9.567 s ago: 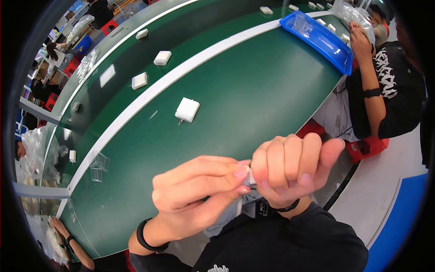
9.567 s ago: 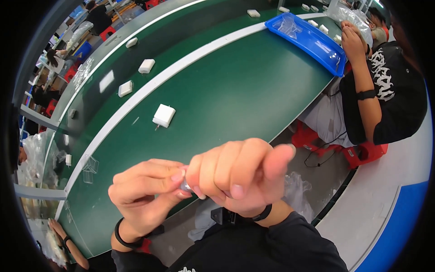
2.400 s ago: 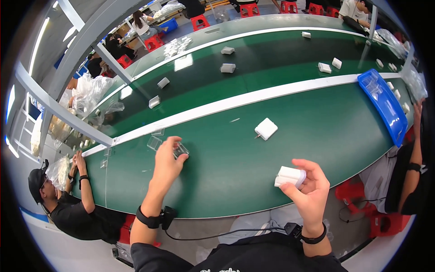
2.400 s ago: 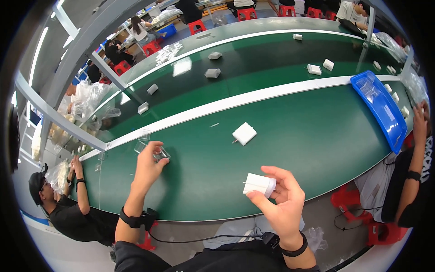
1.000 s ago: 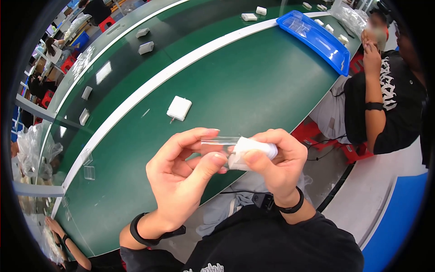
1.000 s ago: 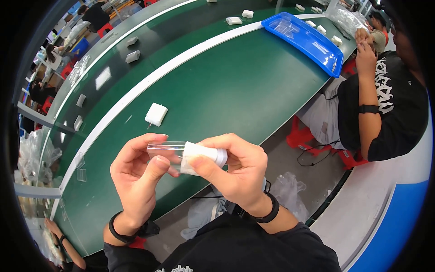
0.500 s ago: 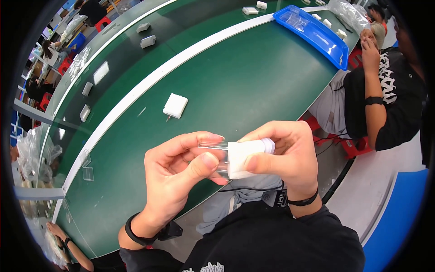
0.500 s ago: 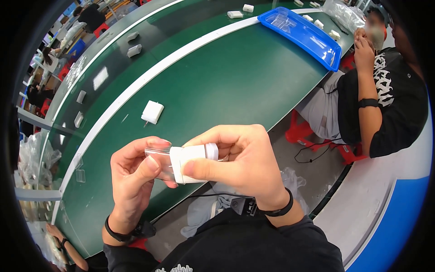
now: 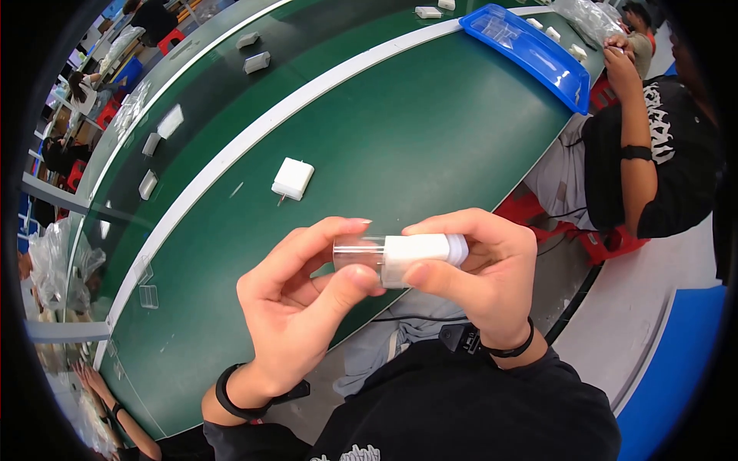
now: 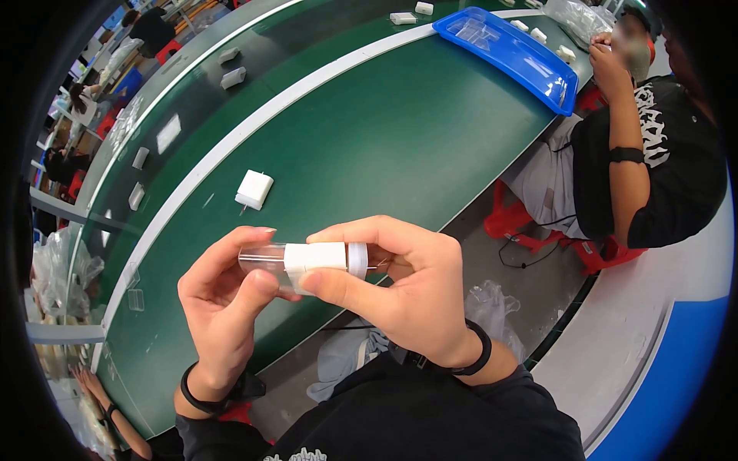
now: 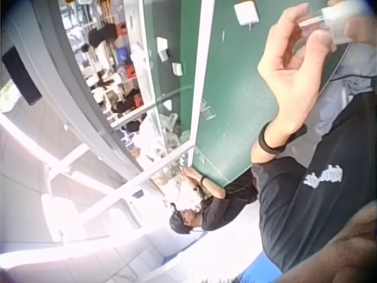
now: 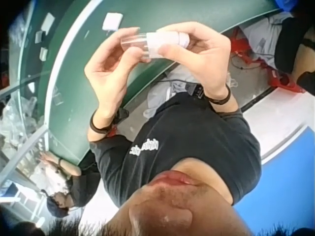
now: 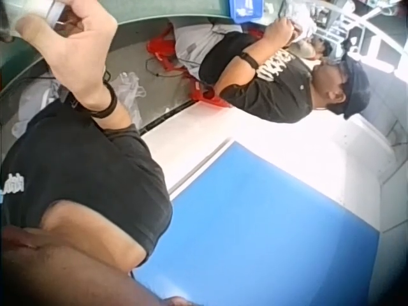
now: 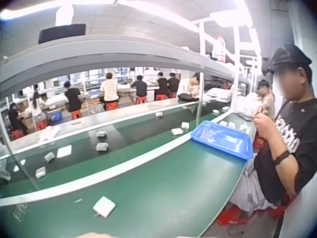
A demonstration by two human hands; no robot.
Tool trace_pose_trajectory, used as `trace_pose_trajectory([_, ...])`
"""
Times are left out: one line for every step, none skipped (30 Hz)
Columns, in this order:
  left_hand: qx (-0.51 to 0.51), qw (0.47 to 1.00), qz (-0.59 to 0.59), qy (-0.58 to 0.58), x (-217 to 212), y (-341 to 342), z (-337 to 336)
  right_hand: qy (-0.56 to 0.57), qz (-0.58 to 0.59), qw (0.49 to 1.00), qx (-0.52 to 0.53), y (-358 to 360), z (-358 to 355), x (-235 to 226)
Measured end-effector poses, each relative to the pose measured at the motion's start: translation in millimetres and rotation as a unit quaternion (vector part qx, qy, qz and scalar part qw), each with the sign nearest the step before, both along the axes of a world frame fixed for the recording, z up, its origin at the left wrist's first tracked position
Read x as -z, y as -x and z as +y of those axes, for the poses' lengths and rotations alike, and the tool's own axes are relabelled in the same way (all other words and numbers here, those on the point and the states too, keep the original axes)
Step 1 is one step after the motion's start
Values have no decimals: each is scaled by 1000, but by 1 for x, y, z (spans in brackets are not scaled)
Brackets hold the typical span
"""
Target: Assembling white electronic parts or blocks into clear plastic protective cases on a factory assembly line.
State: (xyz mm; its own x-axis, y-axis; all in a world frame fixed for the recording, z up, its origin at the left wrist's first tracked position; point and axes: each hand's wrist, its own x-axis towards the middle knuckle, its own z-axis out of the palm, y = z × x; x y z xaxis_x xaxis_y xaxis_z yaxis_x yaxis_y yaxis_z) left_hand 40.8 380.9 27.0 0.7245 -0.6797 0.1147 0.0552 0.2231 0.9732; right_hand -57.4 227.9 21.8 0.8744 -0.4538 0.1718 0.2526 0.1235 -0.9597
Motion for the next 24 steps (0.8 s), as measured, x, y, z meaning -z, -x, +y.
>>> trace_pose_trajectory([0, 1000, -1, 0, -2, -1, 0, 102, -54, 993, 34, 0, 0, 3])
trace_pose_trajectory([17, 999, -18, 34, -5, -2, 0, 217, -68, 972, 56, 2, -6, 7])
trace_pose_trajectory([34, 996, -36, 68, -6, -3, 0, 217, -69, 972, 56, -2, -10, 13])
trace_pose_trajectory([69, 992, -96, 49, -6, -10, 4, 320, -195, 923, 80, -8, -17, 18])
trace_pose_trajectory([70, 992, -98, 49, -5, -13, 4, 414, -316, 847, 103, -11, -22, 21])
trace_pose_trajectory([73, 984, -145, 67, -3, -15, 4, 401, -274, 867, 110, -4, -17, 18])
trace_pose_trajectory([76, 975, -191, 87, 0, -17, 5, 403, -274, 866, 112, -2, -11, 16])
trace_pose_trajectory([72, 959, -255, 104, 3, -22, 4, 279, -273, 911, 128, -4, -4, 14])
trace_pose_trajectory([75, 958, -256, 106, 1, -17, 3, 151, -268, 941, 143, -5, -1, 13])
trace_pose_trajectory([48, 976, -176, 116, -3, -10, 1, 243, -274, 926, 90, -1, -16, 23])
trace_pose_trajectory([23, 987, -95, 126, -6, -6, 0, 242, -275, 926, 90, -1, -21, 25])
trace_pose_trajectory([46, 981, -136, 128, 0, -11, 1, 271, -289, 915, 79, -2, -24, 26])
trace_pose_trajectory([48, 982, -134, 127, -1, -12, 2, 300, -298, 903, 71, -1, -26, 27])
trace_pose_trajectory([57, 981, -150, 110, -1, -13, 1, 280, -306, 906, 85, -2, -25, 26])
trace_pose_trajectory([66, 980, -166, 93, -1, -14, 1, 280, -304, 906, 87, -3, -25, 26])
trace_pose_trajectory([66, 980, -166, 93, -1, -14, 0, 262, -308, 911, 78, -5, -26, 25])
trace_pose_trajectory([79, 975, -181, 98, 2, -13, 0, 243, -312, 916, 69, -6, -26, 24])
trace_pose_trajectory([91, 971, -196, 103, 3, -13, -1, 243, -312, 916, 70, -8, -23, 23])
trace_pose_trajectory([92, 971, -195, 103, 5, -14, -2, 224, -301, 925, 56, -9, -19, 23])
trace_pose_trajectory([90, 971, -191, 109, 6, -15, -3, 205, -290, 934, 41, -10, -16, 22])
trace_pose_trajectory([88, 972, -186, 116, 7, -14, -4, 205, -290, 934, 42, -8, -16, 18])
trace_pose_trajectory([68, 981, -145, 107, 4, -11, -4, 218, -239, 946, 21, -7, -17, 11])
trace_pose_trajectory([67, 981, -147, 107, 4, -13, -3, 230, -188, 955, -1, -7, -18, 8])
trace_pose_trajectory([98, 984, -101, 113, 3, -15, 0, 155, -219, 963, -1, -12, -15, 12])
